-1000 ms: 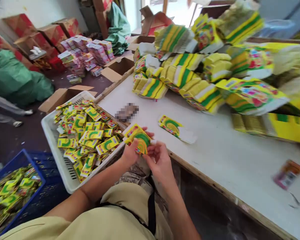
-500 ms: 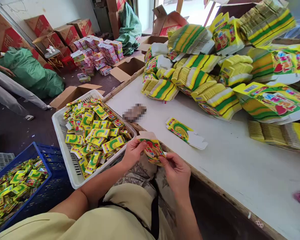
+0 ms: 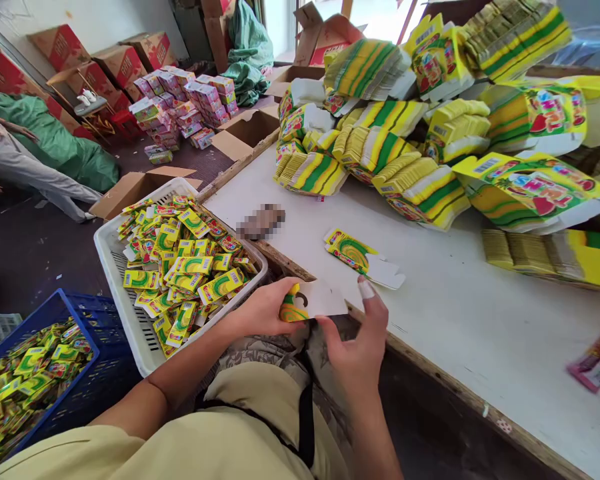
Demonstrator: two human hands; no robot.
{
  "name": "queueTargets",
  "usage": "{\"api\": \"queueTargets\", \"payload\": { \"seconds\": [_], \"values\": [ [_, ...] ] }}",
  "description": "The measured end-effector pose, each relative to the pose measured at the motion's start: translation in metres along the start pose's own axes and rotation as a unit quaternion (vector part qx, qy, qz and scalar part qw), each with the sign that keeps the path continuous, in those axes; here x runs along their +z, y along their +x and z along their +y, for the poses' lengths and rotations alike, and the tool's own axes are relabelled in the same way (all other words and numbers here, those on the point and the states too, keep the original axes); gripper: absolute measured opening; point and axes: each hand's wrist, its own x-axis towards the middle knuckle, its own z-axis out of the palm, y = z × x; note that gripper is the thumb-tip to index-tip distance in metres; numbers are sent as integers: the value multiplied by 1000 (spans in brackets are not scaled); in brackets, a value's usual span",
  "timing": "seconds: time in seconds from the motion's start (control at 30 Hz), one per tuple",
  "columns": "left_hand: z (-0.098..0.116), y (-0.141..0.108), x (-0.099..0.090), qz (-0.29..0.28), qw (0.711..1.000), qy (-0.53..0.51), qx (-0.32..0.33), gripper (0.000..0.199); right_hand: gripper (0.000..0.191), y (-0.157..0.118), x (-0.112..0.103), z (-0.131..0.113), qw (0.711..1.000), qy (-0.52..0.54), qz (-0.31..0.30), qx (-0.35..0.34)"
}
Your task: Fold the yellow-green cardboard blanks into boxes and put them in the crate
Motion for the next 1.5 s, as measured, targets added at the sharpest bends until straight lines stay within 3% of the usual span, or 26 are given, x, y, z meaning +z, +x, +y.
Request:
{"api": "queueTargets", "payload": {
  "seconds": [0.07, 0.13, 0.27, 0.33, 0.43, 0.53, 0.63, 0.77, 0.9, 1.1, 1.3, 1.5],
  "values": [
    [-2, -2, 7, 8, 999, 9, 45, 81, 60, -4, 8, 9, 987, 99, -28, 120],
    [-1, -5, 11, 2, 996, 20, 90, 82, 50, -9, 16, 18, 954, 198, -93, 206],
    [1, -8, 15, -15, 992, 50, 118, 66, 52, -16, 27, 29, 901, 302, -128, 283],
    [0, -9, 15, -24, 993, 56, 98, 60, 59, -19, 28, 28, 905, 304, -132, 266],
    [-5, -6, 18, -25, 997, 33, 58, 67, 66, -22, 23, 20, 948, 218, -169, 156],
    [-12, -3, 22, 22, 998, 6, 65, 75, 55, -22, 19, 12, 979, 70, -189, 18],
    [-14, -2, 22, 89, 993, 15, 80, 68, 47, -18, 18, 10, 986, 12, -160, -45],
    [-12, -9, 12, 107, 990, 85, 27, 55, 43, -13, 17, 16, 993, 5, -108, -47],
    [-13, -13, -2, 99, 991, 88, 25, 49, 35, -9, 13, 22, 981, -27, -188, -43],
    [-14, -6, -13, 59, 988, 125, 66, 48, 22, 7, -4, 25, 966, -9, -253, -46],
    [-10, 1, -14, 79, 981, 152, 87, 47, 26, 9, 7, 24, 981, 2, -193, 7],
    [-15, -4, -19, 61, 989, 117, 60, 49, 19, 15, 1, 24, 963, -6, -267, -36]
  ]
}}
